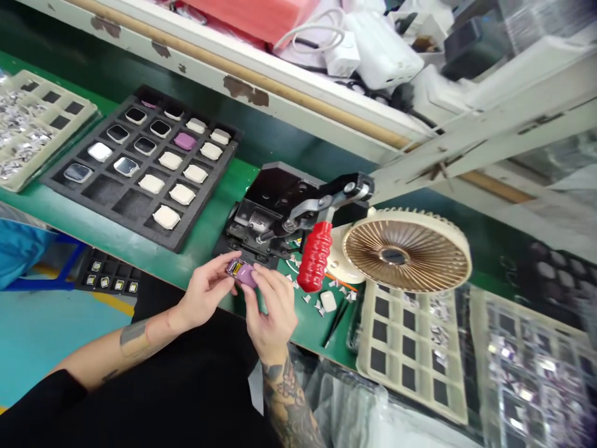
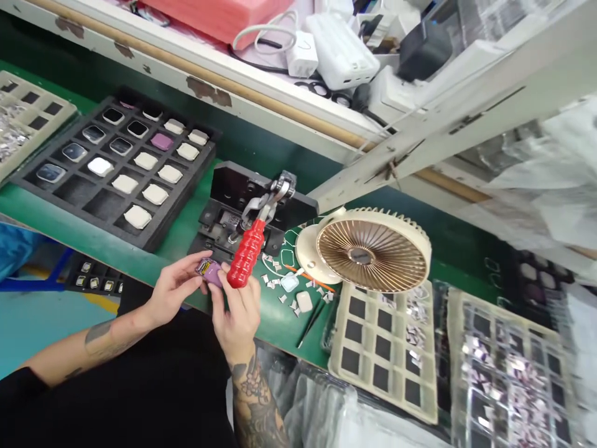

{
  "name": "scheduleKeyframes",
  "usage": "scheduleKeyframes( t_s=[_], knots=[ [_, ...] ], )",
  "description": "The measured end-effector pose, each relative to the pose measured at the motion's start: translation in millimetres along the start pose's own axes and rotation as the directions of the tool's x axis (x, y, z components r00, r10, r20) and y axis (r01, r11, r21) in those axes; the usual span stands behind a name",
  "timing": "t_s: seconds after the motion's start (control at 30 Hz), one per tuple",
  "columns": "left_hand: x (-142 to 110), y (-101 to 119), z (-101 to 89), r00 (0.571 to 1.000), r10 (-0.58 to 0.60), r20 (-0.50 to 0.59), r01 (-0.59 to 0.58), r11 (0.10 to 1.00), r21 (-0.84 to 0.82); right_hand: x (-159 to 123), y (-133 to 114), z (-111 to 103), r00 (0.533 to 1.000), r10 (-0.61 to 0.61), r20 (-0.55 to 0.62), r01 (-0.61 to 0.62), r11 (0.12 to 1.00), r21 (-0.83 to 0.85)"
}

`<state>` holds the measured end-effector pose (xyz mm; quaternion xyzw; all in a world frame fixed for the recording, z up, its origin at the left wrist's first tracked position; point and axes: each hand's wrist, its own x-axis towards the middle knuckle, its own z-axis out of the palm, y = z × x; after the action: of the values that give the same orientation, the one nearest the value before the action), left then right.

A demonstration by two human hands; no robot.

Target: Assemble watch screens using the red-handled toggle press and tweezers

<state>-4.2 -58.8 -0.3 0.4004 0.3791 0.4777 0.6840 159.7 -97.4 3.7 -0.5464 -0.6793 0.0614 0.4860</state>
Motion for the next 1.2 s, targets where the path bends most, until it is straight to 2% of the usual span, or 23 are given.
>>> scheduleKeyframes(
  t_s=[0.1, 0.27, 0.4, 0.47, 0.53, 0.6, 0.67, 0.83, 0.9, 0.97, 1.03, 1.1, 1.13, 1.2],
  knots=[
    [-0.9, 0.4, 2.2, 0.999, -0.003, 0.041, 0.004, 1.0, -0.022, 1.6, 2.2, -0.2, 0.999, -0.018, 0.037, 0.019, 1.0, -0.015],
    [4.2, 0.0, 3.2, 1.0, -0.028, 0.007, 0.028, 0.999, 0.027, -1.7, 1.9, 5.4, 0.998, 0.051, 0.033, -0.052, 0.998, 0.024],
    [7.9, -1.2, 0.4, 1.0, -0.027, -0.001, 0.027, 0.998, 0.049, -7.0, 2.5, 8.6, 0.998, 0.055, 0.037, -0.057, 0.997, 0.058],
    [8.5, -0.1, -1.7, 1.0, -0.004, 0.009, 0.004, 0.997, 0.081, -8.7, 3.4, 9.0, 0.989, 0.148, 0.026, -0.15, 0.981, 0.123],
    [8.7, 2.1, -3.7, 0.998, 0.014, 0.053, -0.02, 0.992, 0.121, -8.6, 5.3, 9.0, 0.957, 0.289, 0.025, -0.287, 0.933, 0.218],
    [8.3, 4.4, -5.3, 0.995, 0.026, 0.095, -0.042, 0.985, 0.168, -7.2, 8.2, 9.1, 0.93, 0.364, 0.051, -0.362, 0.882, 0.301],
    [7.4, 5.4, -6.5, 0.993, 0.04, 0.112, -0.064, 0.974, 0.219, -5.9, 11.3, 10.0, 0.931, 0.358, 0.068, -0.358, 0.867, 0.346],
    [5.4, -1.0, -9.3, 0.984, 0.135, 0.117, -0.169, 0.919, 0.355, -8.0, 12.0, 15.6, 0.928, 0.372, 0.005, -0.348, 0.863, 0.366],
    [7.0, -4.8, -9.2, 0.989, 0.106, 0.103, -0.134, 0.939, 0.316, -5.7, 9.9, 13.4, 0.927, 0.373, 0.033, -0.362, 0.871, 0.332],
    [10.0, -6.5, -8.3, 0.998, 0.002, 0.064, -0.013, 0.986, 0.167, 3.3, 8.6, 4.5, 0.939, 0.342, 0.04, -0.342, 0.909, 0.239],
    [12.8, -4.7, -7.8, 0.992, -0.126, 0.022, 0.126, 0.992, -0.009, 20.0, 10.0, -10.0, 0.967, 0.238, -0.091, -0.227, 0.967, 0.116],
    [14.9, 0.0, -8.6, 0.973, -0.229, -0.003, 0.227, 0.965, -0.128, 43.3, 14.7, -25.2, 0.954, 0.024, -0.299, -0.027, 1.0, -0.006],
    [15.6, 2.8, -9.3, 0.964, -0.267, -0.01, 0.262, 0.951, -0.166, 56.8, 17.7, -31.2, 0.933, -0.094, -0.348, 0.076, 0.995, -0.064],
    [16.8, 7.8, -11.2, 0.948, -0.318, -0.022, 0.306, 0.926, -0.223, 85.5, 21.7, -38.2, 0.914, -0.266, -0.305, 0.229, 0.962, -0.15]
  ],
)
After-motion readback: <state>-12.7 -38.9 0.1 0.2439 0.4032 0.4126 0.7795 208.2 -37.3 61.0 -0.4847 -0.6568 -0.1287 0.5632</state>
